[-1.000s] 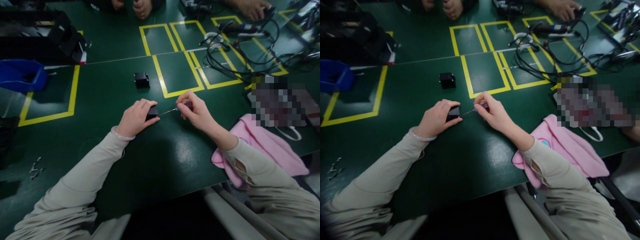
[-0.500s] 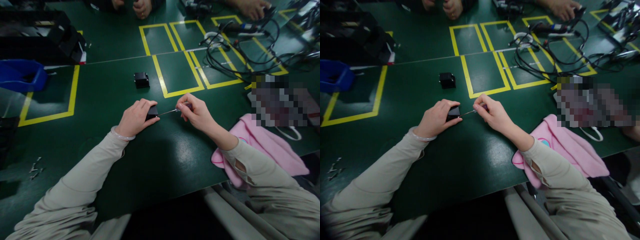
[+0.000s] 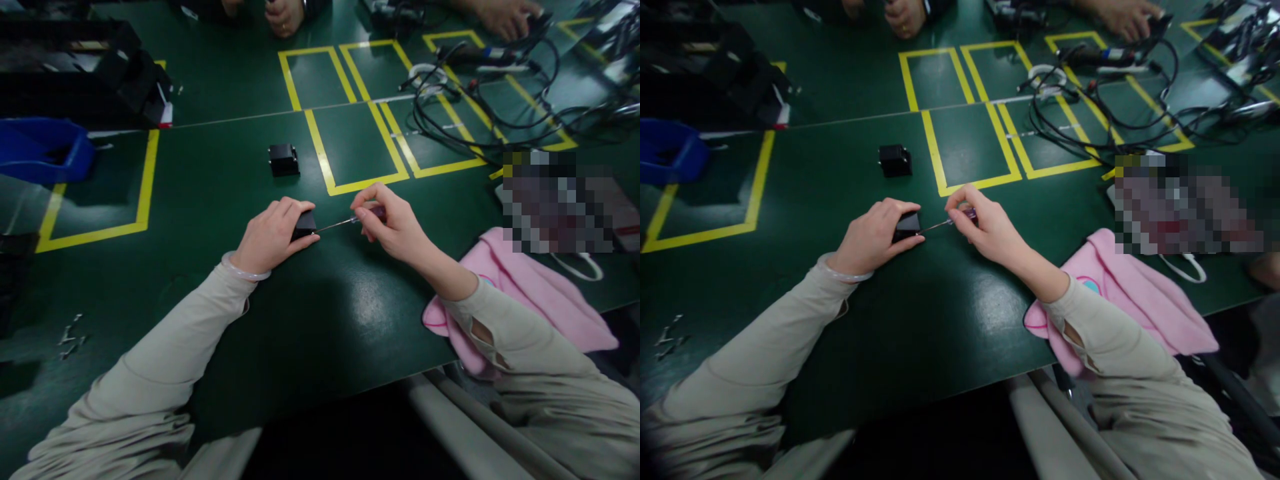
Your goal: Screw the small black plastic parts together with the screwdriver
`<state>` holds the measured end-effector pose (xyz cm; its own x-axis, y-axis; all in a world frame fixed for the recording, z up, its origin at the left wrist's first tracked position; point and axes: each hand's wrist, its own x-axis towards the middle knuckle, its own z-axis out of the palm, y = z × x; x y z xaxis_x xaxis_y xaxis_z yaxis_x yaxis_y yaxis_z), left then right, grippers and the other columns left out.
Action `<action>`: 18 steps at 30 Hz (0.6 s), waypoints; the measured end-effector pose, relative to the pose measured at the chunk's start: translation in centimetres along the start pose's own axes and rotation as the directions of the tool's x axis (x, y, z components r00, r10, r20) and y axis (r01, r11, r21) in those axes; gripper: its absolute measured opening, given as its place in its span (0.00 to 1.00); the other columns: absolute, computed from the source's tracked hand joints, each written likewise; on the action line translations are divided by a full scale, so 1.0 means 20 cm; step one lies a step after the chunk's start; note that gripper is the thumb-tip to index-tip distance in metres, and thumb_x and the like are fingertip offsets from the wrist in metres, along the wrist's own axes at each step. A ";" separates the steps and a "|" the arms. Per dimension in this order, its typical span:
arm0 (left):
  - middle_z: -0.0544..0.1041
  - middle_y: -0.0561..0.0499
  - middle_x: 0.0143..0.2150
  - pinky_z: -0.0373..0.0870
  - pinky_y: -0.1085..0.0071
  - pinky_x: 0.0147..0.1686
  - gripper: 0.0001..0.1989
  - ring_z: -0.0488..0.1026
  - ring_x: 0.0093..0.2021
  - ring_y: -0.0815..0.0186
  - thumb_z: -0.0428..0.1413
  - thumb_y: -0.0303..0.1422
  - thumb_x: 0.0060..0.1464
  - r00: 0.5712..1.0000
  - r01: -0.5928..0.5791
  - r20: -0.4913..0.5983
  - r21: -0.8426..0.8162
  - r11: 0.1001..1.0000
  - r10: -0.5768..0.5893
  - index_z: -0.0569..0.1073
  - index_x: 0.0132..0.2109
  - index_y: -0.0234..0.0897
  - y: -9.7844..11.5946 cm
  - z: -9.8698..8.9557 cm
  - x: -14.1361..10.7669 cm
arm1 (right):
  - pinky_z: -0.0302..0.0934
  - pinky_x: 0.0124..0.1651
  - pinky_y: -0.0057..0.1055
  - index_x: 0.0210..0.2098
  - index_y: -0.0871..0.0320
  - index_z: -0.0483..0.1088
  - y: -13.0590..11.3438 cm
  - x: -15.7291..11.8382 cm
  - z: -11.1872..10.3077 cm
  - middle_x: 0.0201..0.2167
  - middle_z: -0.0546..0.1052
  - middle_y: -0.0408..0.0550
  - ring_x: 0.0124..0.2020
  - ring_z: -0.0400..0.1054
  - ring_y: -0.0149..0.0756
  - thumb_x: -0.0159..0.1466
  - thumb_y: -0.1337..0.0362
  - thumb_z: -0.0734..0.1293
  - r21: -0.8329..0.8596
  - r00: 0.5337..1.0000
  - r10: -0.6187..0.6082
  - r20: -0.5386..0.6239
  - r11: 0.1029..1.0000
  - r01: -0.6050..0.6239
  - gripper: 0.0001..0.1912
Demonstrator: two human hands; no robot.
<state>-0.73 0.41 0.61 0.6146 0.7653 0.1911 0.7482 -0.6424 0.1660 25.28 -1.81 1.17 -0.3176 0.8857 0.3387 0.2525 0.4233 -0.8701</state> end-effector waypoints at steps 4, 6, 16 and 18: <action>0.75 0.40 0.57 0.73 0.58 0.50 0.28 0.74 0.54 0.50 0.54 0.49 0.66 1.000 0.001 0.001 0.006 1.000 -0.001 0.66 0.64 0.36 0.00 0.00 0.00 | 0.58 0.27 0.27 0.44 0.54 0.65 0.00 0.00 0.00 0.25 0.67 0.35 0.21 0.64 0.25 0.73 0.54 0.64 0.003 1.000 -0.021 -0.019 1.000 0.022 0.10; 0.75 0.40 0.57 0.73 0.58 0.50 0.27 0.74 0.55 0.50 0.54 0.49 0.67 1.000 0.006 0.002 0.006 1.000 -0.006 0.66 0.64 0.36 0.00 0.00 0.00 | 0.57 0.25 0.26 0.42 0.54 0.65 0.00 0.00 0.00 0.24 0.67 0.35 0.20 0.64 0.24 0.73 0.53 0.65 0.007 1.000 -0.011 -0.017 1.000 0.011 0.11; 0.75 0.40 0.57 0.73 0.58 0.50 0.27 0.74 0.54 0.50 0.54 0.49 0.67 1.000 0.000 0.000 0.012 1.000 0.000 0.66 0.64 0.36 0.00 0.00 0.00 | 0.58 0.28 0.27 0.45 0.54 0.64 -0.01 0.00 0.00 0.25 0.67 0.34 0.21 0.64 0.25 0.74 0.56 0.64 -0.017 0.999 -0.037 -0.015 0.999 0.037 0.09; 0.75 0.40 0.57 0.73 0.58 0.50 0.27 0.74 0.54 0.50 0.54 0.49 0.67 1.000 0.003 0.003 0.013 1.000 -0.003 0.66 0.64 0.36 -0.01 0.00 0.00 | 0.57 0.26 0.27 0.43 0.54 0.64 -0.01 0.00 0.00 0.24 0.67 0.34 0.20 0.64 0.25 0.74 0.54 0.64 -0.013 1.000 -0.027 -0.013 1.000 0.027 0.10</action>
<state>-0.81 0.48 0.58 0.6135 0.7671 0.1874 0.7529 -0.6398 0.1544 25.26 -1.78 1.31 -0.3124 0.8763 0.3667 0.2553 0.4493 -0.8561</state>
